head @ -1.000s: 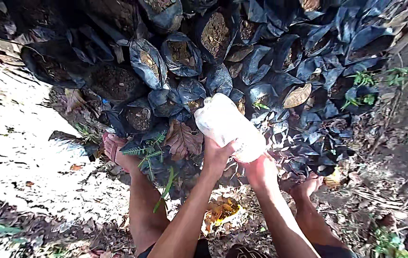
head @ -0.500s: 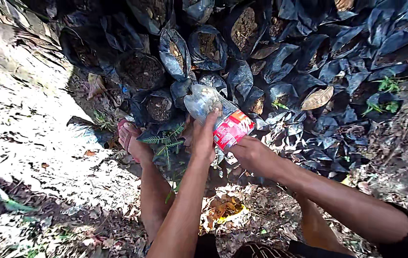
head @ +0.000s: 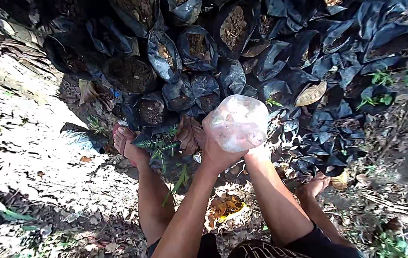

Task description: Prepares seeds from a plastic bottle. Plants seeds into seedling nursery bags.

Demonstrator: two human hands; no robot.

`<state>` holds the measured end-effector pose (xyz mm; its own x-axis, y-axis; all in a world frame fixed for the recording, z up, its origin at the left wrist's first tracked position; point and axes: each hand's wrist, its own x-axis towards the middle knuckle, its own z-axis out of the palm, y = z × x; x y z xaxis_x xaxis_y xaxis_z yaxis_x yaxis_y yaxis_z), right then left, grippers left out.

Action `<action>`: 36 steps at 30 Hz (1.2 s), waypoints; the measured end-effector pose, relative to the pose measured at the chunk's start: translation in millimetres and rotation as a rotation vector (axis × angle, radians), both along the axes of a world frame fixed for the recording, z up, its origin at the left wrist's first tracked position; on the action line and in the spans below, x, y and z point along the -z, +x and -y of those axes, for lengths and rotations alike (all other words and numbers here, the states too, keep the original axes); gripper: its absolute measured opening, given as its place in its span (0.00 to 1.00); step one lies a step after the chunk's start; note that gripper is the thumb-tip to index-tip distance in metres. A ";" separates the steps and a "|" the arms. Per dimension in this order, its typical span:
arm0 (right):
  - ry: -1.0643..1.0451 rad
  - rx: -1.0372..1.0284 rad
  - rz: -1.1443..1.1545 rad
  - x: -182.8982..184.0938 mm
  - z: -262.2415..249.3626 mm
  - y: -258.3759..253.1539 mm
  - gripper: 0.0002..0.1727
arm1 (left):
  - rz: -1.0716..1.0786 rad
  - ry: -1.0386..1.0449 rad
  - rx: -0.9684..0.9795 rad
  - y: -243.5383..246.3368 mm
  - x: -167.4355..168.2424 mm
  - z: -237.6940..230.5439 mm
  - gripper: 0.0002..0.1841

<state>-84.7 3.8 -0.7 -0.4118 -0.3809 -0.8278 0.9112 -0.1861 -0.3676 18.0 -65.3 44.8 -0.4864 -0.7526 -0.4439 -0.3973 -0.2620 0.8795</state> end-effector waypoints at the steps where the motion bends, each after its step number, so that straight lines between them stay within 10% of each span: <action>1: -0.017 -0.041 -0.036 3.8 -1.1 -2.8 0.31 | -0.008 -0.011 0.000 0.5 0.8 -0.6 0.64; 9: -0.204 0.066 0.060 13.5 19.2 -15.7 0.24 | -0.243 0.140 -0.162 -7.2 13.9 13.0 0.32; 20: -0.301 0.003 0.157 30.8 -15.8 -38.4 0.20 | -0.627 0.562 -0.511 17.9 19.1 61.1 0.28; 25: -0.219 -0.074 0.075 32.9 -38.8 -64.4 0.24 | -0.295 0.611 -0.263 52.5 13.9 45.6 0.35; 32: -0.055 -0.260 -0.037 1.3 -67.5 -79.5 0.23 | 0.526 0.699 0.891 106.5 25.2 -40.5 0.39; 36: 0.029 -0.438 -0.106 -10.5 -59.1 -79.4 0.22 | 0.472 0.333 0.457 44.6 6.8 -43.6 0.22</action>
